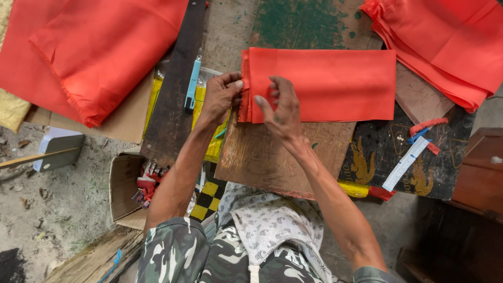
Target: The person lays a long metal straightedge across orange fabric, positions a ruler, and marks measurement lines on the fabric with a marking pen, repeating the measure-and-mark cycle at different spots. They then fold the marked fabric and stack it with other folded pieces.
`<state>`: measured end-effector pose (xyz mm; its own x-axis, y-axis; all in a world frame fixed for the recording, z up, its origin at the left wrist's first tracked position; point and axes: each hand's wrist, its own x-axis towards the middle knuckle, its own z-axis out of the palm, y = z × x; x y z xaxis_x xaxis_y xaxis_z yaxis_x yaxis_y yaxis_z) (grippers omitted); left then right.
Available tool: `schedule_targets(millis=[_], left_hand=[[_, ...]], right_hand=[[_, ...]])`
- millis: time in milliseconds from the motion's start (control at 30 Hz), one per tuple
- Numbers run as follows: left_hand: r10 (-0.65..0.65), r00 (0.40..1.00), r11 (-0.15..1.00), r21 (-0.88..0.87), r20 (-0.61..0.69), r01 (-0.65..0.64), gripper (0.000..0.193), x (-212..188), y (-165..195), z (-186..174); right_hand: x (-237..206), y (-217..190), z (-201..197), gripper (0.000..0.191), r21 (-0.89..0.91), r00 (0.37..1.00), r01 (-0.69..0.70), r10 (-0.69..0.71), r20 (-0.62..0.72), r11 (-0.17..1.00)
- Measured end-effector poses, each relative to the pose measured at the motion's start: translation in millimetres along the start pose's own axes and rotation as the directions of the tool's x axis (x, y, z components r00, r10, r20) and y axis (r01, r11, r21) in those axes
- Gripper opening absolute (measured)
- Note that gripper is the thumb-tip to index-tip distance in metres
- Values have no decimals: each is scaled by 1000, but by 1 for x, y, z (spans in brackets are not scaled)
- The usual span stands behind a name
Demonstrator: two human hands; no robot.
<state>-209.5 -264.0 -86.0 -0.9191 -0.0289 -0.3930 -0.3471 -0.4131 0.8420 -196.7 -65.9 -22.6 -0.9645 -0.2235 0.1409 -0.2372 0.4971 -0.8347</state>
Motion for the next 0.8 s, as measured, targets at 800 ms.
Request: schedule_targets(millis=[800], left_hand=[[284,959,511,848,-12,-141,57,-11,36,33]], right_hand=[[25,50,-6,47,639,951,-309,236,200,704]])
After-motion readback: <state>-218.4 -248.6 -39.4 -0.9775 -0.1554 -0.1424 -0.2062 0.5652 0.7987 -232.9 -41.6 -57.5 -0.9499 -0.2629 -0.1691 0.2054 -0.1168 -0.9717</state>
